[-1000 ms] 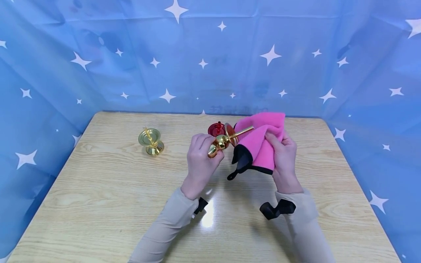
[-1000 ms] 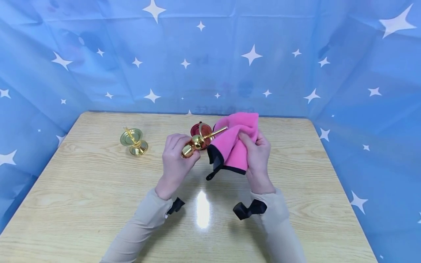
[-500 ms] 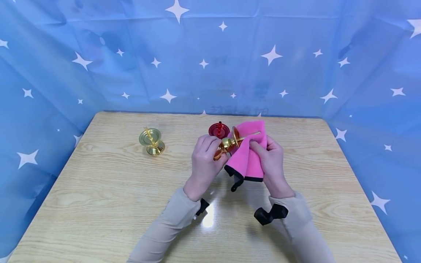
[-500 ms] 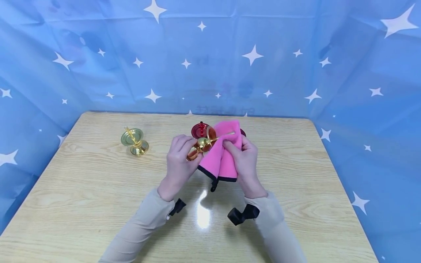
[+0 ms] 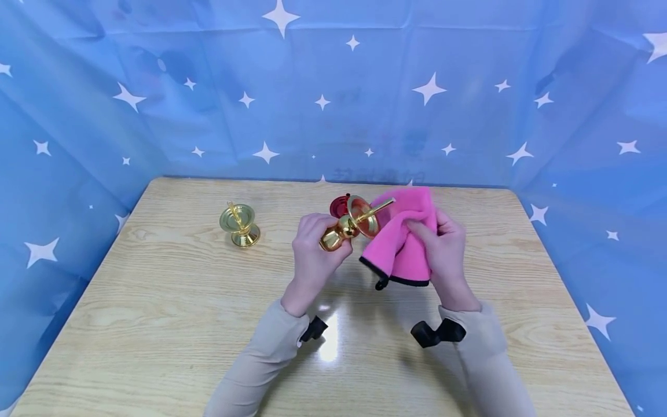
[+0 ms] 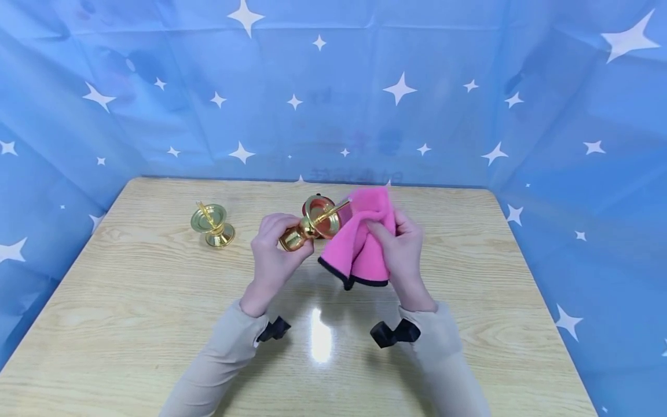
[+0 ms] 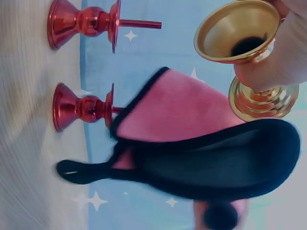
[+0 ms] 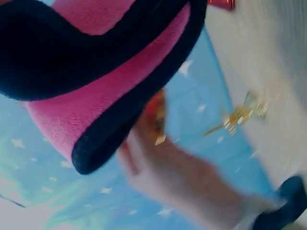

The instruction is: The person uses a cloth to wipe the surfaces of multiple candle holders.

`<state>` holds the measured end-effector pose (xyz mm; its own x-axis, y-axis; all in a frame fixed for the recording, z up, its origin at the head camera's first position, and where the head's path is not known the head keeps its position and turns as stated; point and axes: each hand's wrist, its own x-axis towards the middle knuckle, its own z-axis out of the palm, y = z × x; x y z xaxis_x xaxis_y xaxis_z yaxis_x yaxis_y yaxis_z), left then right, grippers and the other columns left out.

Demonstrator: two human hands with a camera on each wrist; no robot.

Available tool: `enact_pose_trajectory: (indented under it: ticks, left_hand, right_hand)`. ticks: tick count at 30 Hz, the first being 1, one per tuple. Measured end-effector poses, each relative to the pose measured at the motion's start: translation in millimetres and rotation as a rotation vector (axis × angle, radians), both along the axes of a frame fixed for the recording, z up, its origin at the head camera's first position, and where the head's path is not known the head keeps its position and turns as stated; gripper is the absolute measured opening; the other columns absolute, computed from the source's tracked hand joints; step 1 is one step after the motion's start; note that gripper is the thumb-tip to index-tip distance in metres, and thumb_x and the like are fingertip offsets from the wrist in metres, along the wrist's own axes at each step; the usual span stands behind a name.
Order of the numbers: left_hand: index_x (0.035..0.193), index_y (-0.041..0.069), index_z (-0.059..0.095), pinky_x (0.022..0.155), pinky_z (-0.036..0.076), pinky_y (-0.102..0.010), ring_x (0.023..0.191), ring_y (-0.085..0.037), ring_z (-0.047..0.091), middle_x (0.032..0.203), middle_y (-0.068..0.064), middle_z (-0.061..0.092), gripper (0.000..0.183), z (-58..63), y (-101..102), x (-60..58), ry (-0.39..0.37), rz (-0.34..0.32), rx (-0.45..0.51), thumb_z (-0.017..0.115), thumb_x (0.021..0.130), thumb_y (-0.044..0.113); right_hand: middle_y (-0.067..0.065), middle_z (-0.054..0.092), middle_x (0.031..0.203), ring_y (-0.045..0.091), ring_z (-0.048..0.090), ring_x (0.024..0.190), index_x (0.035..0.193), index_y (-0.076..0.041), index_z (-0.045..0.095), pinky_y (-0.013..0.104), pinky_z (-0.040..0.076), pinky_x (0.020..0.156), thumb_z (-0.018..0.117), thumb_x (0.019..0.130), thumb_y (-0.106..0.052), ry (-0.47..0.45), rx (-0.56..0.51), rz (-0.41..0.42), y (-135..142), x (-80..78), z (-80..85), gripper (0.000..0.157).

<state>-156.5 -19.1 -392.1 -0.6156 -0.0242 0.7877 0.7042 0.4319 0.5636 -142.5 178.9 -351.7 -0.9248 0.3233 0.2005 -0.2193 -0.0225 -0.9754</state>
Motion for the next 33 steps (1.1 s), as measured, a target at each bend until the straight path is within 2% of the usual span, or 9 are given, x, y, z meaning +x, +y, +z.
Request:
enact_pose_trajectory:
  ticks: [4, 8, 10, 13, 17, 20, 24, 30, 33]
  left_hand:
    - [0.084, -0.002, 0.065, 0.08, 0.047, -0.037, 0.086, -0.027, 0.056, 0.084, -0.012, 0.066, 0.026, -0.1, 1.4, -0.4, 0.005, -0.015, 0.017, 0.073, 0.06, 0.001]
    - [0.085, -0.003, 0.065, 0.081, 0.047, -0.037, 0.086, -0.028, 0.056, 0.085, -0.013, 0.066, 0.025, 0.7, 3.0, 0.3, 0.021, -0.013, 0.03, 0.071, 0.061, -0.001]
    - [0.085, -0.004, 0.065, 0.082, 0.047, -0.037, 0.087, -0.028, 0.056, 0.085, -0.013, 0.066, 0.025, 0.9, 3.6, 0.2, 0.038, -0.002, 0.035, 0.07, 0.061, -0.003]
    - [0.085, -0.004, 0.065, 0.082, 0.047, -0.037, 0.087, -0.029, 0.056, 0.085, -0.013, 0.065, 0.025, 1.5, 4.4, 0.2, 0.059, 0.014, 0.029, 0.07, 0.061, -0.004]
    - [0.085, -0.003, 0.064, 0.082, 0.047, -0.037, 0.088, -0.029, 0.056, 0.086, -0.013, 0.065, 0.024, 1.5, 5.6, 0.1, 0.068, 0.027, 0.027, 0.07, 0.061, -0.003]
    - [0.086, -0.003, 0.065, 0.082, 0.048, -0.037, 0.088, -0.029, 0.055, 0.086, -0.013, 0.065, 0.024, 1.5, 5.4, 0.0, 0.065, 0.028, 0.034, 0.07, 0.062, -0.003]
    - [0.086, -0.003, 0.065, 0.082, 0.047, -0.036, 0.087, -0.028, 0.056, 0.085, -0.012, 0.066, 0.024, 0.2, 3.8, -0.4, 0.061, -0.001, 0.054, 0.071, 0.062, -0.001]
    - [0.086, -0.002, 0.068, 0.079, 0.047, -0.035, 0.086, -0.028, 0.058, 0.087, -0.012, 0.068, 0.025, -0.2, 2.0, 0.1, 0.076, -0.128, 0.067, 0.073, 0.062, 0.003]
    - [0.087, -0.002, 0.068, 0.077, 0.047, -0.034, 0.086, -0.028, 0.058, 0.088, -0.012, 0.068, 0.026, 2.2, 2.3, 1.2, 0.08, -0.141, 0.071, 0.073, 0.061, 0.002]
  right_hand:
    - [-0.004, 0.062, 0.074, 0.006, 0.053, 0.061, 0.09, 0.0, 0.07, 0.016, 0.042, 0.05, 0.065, 0.081, 0.006, 0.141, 0.249, 0.105, -5.6, 5.9, -4.9, 0.012]
    - [0.008, 0.06, 0.101, 0.007, 0.051, 0.076, 0.104, 0.01, 0.064, 0.014, 0.04, 0.053, 0.062, 0.082, 0.008, 0.319, 0.391, 0.197, -12.2, 10.1, -9.1, 0.022]
    - [0.016, 0.055, 0.112, 0.009, 0.05, 0.08, 0.11, 0.01, 0.061, 0.014, 0.041, 0.053, 0.064, 0.084, 0.001, 0.356, 0.439, 0.23, -15.3, 13.3, -11.5, 0.029]
    - [0.021, 0.048, 0.12, 0.012, 0.049, 0.09, 0.12, 0.005, 0.058, 0.014, 0.044, 0.054, 0.07, 0.082, -0.009, 0.341, 0.496, 0.244, -19.9, 18.3, -13.7, 0.043]
    - [0.023, 0.047, 0.124, 0.022, 0.049, 0.109, 0.121, 0.002, 0.058, 0.012, 0.047, 0.061, 0.071, 0.077, -0.002, 0.343, 0.573, 0.198, -24.0, 21.4, -14.4, 0.046]
    - [0.025, 0.051, 0.119, 0.026, 0.054, 0.1, 0.114, 0.005, 0.061, 0.013, 0.044, 0.062, 0.059, 0.076, 0.01, 0.434, 0.65, 0.14, -25.1, 20.7, -16.3, 0.038]
    - [0.025, 0.056, 0.106, 0.031, 0.057, 0.084, 0.102, 0.006, 0.064, 0.022, 0.045, 0.068, 0.047, 0.077, 0.013, 0.601, 0.769, 0.021, -22.4, 14.9, -19.5, 0.031]
    - [0.024, 0.057, 0.097, 0.039, 0.055, 0.088, 0.093, 0.001, 0.066, 0.039, 0.047, 0.072, 0.049, 0.083, 0.011, 0.783, 0.872, -0.142, -11.8, 2.6, -16.5, 0.022]
    - [0.024, 0.057, 0.096, 0.039, 0.055, 0.086, 0.092, -0.001, 0.067, 0.044, 0.048, 0.069, 0.053, 0.086, 0.007, 0.825, 0.915, -0.182, -11.3, 1.5, -14.5, 0.018]
